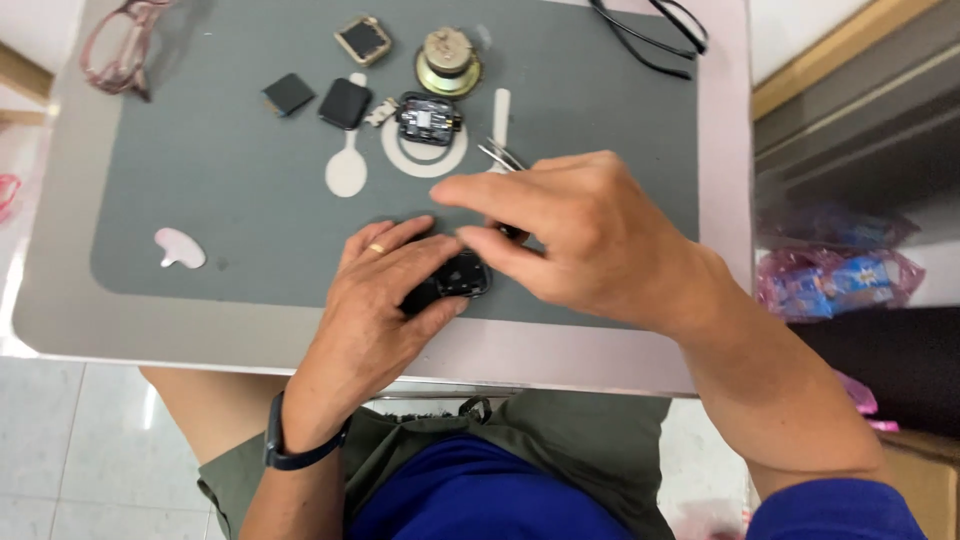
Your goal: Repairing or disassembling a smartwatch using precision tools like a screwdriver and tweezers on a dedicated repair mat.
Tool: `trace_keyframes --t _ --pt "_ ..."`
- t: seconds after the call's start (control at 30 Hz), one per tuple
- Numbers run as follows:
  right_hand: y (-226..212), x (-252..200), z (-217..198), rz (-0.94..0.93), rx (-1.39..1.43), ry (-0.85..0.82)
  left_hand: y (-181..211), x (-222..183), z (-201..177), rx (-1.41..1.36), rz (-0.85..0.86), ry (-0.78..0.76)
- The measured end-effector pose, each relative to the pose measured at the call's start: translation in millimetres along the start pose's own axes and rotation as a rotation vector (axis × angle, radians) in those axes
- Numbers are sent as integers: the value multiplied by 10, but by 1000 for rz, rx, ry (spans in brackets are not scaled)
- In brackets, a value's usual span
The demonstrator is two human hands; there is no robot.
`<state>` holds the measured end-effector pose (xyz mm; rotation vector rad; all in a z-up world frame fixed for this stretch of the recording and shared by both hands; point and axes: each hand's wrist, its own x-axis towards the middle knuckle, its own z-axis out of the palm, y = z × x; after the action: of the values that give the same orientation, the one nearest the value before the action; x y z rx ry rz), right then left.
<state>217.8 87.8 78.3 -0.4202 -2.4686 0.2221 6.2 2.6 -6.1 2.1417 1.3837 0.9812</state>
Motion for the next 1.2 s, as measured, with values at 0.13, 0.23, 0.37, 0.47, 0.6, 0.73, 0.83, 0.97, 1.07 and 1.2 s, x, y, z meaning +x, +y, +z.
trace_keyframes --t 0.13,0.23,0.37,0.47,0.6,0.73,0.83,0.97,1.07,1.2 --pt "-144 123 -162 20 244 -171 30 0 -32 -9 15 16" --pt "-131 126 -137 18 258 -213 9 3 -41 -33 42 32" --pt "-35 34 -29 25 -2 -68 -27 -30 -18 -12 27 4" --pt "-99 91 -106 53 100 -134 -9 -26 -35 -19 21 -10" --pt "-126 94 -113 44 141 -168 -25 -37 -36 -19 26 -17" --pt "-39 33 -52 75 -54 -98 -28 -32 -48 -21 39 -19" --pt "-107 88 -105 88 45 -122 -9 -30 -59 -30 17 -27" --pt "-118 93 -104 90 110 -174 -14 -36 -61 -40 8 -34" --pt "-48 33 -48 83 5 -108 -26 -40 -57 -38 17 -31" --pt "-101 77 -57 85 28 -104 -38 -43 -38 -26 25 -22"
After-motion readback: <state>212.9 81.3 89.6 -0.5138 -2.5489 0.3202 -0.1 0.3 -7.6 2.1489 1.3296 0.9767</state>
